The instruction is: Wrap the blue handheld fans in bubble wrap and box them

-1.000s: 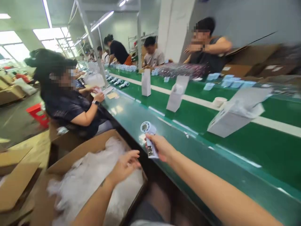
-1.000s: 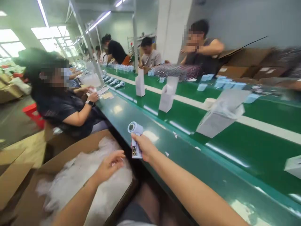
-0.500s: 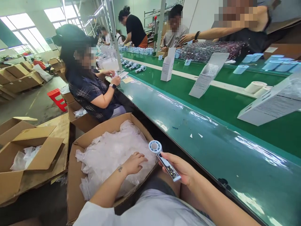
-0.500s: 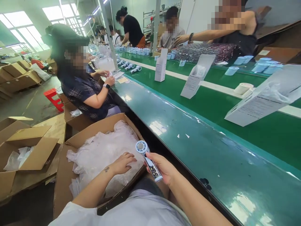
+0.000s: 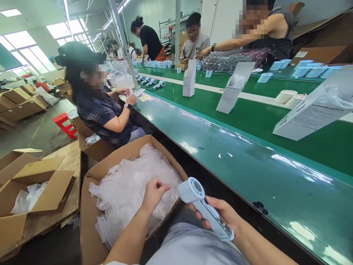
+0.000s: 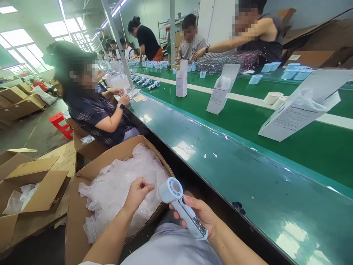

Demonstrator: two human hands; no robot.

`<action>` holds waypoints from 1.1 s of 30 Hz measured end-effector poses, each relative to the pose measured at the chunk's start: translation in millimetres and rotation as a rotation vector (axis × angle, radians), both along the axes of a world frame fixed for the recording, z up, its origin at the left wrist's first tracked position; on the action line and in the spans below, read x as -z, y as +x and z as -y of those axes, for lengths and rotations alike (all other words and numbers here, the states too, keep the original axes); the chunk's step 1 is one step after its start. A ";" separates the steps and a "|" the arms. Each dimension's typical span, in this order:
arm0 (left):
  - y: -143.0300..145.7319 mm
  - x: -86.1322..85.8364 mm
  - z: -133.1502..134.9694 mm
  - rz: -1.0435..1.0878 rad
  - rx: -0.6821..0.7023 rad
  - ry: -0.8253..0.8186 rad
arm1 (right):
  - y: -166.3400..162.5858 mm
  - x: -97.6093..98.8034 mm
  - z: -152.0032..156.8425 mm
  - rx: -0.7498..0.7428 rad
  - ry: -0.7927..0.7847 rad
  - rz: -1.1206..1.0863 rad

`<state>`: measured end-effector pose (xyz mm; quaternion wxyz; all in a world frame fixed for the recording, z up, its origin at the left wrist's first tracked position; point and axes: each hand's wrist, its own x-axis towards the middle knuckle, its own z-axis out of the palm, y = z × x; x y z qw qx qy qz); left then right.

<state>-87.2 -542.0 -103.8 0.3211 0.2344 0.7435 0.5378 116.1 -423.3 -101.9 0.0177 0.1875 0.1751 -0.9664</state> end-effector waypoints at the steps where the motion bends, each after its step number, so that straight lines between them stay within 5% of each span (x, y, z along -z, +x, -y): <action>1: 6.3 -4.8 -1.5 -0.041 0.034 0.010 | -3.5 -0.5 2.4 -0.035 0.035 -0.049; 6: 28.9 -8.7 -5.9 0.160 0.341 0.129 | -23.2 -7.0 5.4 -0.125 0.233 -0.091; 10: 17.4 -2.0 -7.1 0.434 0.057 0.061 | -21.7 -6.9 -1.9 -0.063 0.346 -0.004; 13: 9.1 -5.7 -9.2 0.413 -0.078 0.087 | -16.7 -3.7 -6.8 -0.017 0.412 0.104; 19: 27.6 -15.4 -27.8 0.074 -0.042 0.241 | -19.9 -13.0 -4.0 0.028 0.567 0.233; 25: 23.2 -9.9 -45.3 -0.001 -0.023 0.165 | -19.8 -23.9 1.8 0.054 0.699 0.184; 30: 14.0 -16.9 -36.7 -0.675 0.286 0.366 | -14.7 -20.3 -8.1 0.063 0.504 0.062; 33: 12.0 -16.2 -30.0 -1.020 0.345 0.567 | -8.2 -16.5 -13.2 0.116 0.497 0.019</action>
